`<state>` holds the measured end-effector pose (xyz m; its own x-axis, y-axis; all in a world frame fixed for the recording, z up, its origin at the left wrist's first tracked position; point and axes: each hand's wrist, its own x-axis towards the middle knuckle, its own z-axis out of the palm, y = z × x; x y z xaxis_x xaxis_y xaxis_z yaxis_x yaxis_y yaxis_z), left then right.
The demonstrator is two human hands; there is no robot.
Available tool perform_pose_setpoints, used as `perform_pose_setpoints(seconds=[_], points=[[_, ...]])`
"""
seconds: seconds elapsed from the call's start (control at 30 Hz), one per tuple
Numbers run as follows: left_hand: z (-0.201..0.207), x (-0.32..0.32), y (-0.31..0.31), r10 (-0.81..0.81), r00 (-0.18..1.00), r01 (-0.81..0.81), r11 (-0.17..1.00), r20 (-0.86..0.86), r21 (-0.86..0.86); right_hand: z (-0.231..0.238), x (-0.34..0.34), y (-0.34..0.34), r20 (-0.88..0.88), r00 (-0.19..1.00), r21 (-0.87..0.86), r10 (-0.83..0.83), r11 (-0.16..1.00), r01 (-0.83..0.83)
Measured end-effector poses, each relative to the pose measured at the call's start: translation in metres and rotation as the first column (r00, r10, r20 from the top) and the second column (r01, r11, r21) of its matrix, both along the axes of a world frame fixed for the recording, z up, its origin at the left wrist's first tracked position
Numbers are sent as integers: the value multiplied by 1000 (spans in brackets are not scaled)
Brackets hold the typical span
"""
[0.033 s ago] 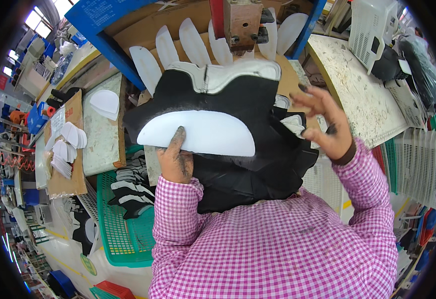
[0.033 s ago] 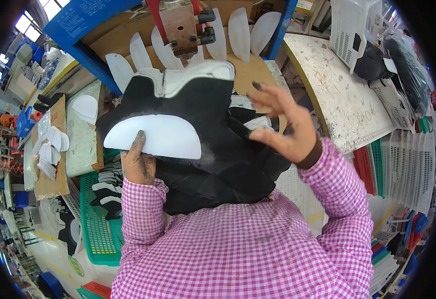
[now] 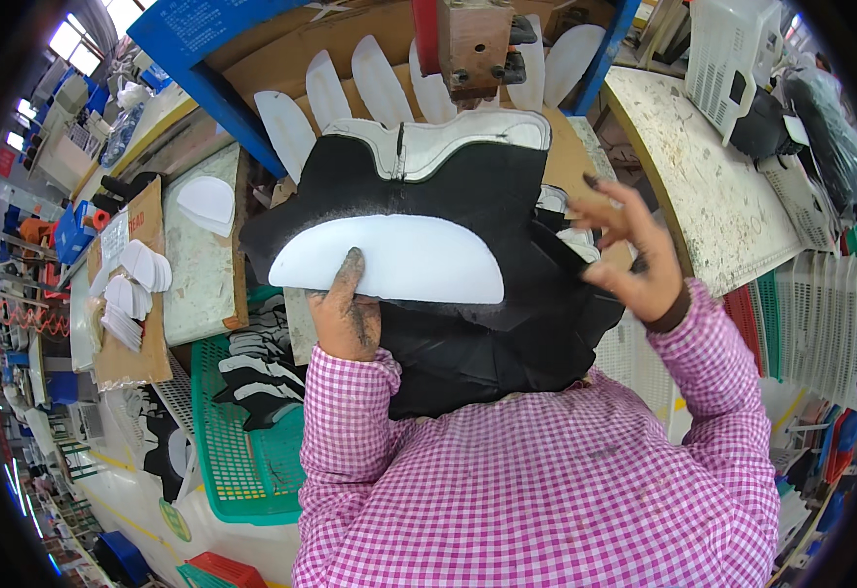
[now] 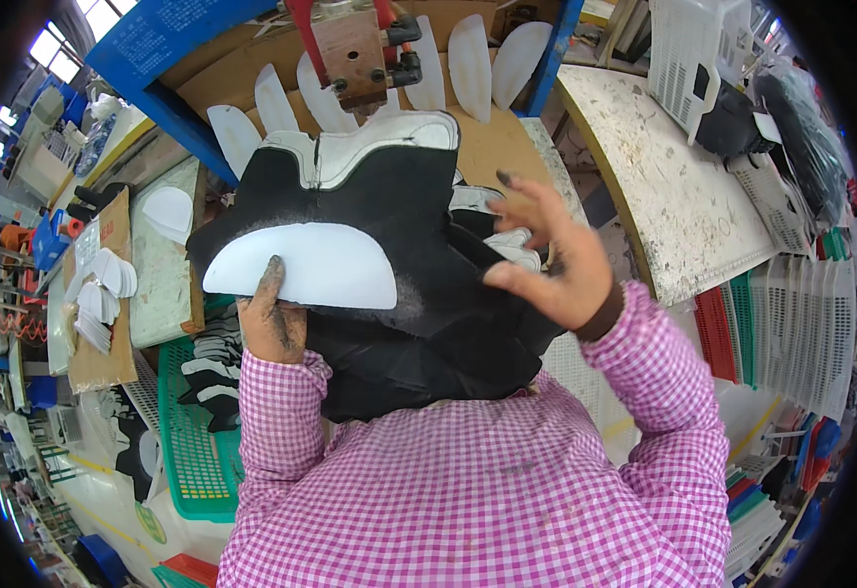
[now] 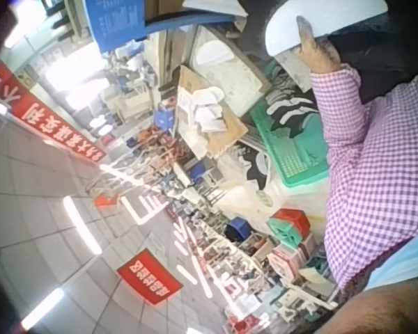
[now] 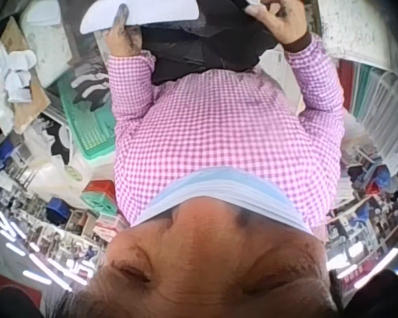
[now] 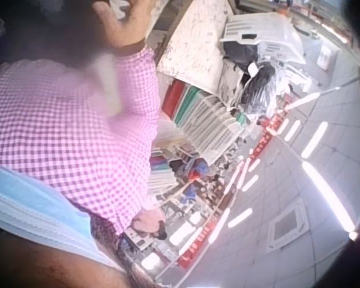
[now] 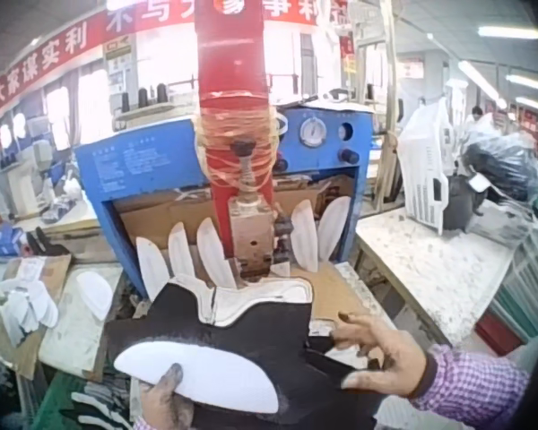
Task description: The person repeatedly picks black fabric pieces and white insoles from a basket, aligns them on a workbench, and presses them together by hand. The person places the assembled units into a green basket and continues the cycle with additional pieces.
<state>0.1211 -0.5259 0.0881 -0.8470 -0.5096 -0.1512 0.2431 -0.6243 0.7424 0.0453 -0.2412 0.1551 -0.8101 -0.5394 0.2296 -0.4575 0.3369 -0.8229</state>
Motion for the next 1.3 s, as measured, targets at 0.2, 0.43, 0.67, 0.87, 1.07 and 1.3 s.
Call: perform_pose_setpoints(seconds=[0.2, 0.43, 0.67, 0.87, 1.07, 1.3], points=[[-2, 7, 17, -43, 998, 48, 994, 56, -98, -55, 7, -7, 93, 996, 51, 1, 999, -6], [5, 24, 17, -166, 985, 171, 892, 49, -418, -34, -31, 13, 203, 978, 280, 43, 955, -100], [7, 37, 15, -197, 962, 272, 755, 190, -597, -38, -44, 5, 175, 963, 293, 205, 923, -250], [-51, 38, 1, -48, 856, 478, 455, 516, -751, -68, -38, -11, 94, 990, 503, 102, 854, -136], [-95, 38, -8, 47, 946, 301, 229, 319, -926, -44, 10, -19, -563, 797, 702, 220, 635, 322], [-84, 38, 2, 45, 980, 183, 190, 195, -965, -71, 35, -72, -471, 610, 702, 638, 690, -179]])
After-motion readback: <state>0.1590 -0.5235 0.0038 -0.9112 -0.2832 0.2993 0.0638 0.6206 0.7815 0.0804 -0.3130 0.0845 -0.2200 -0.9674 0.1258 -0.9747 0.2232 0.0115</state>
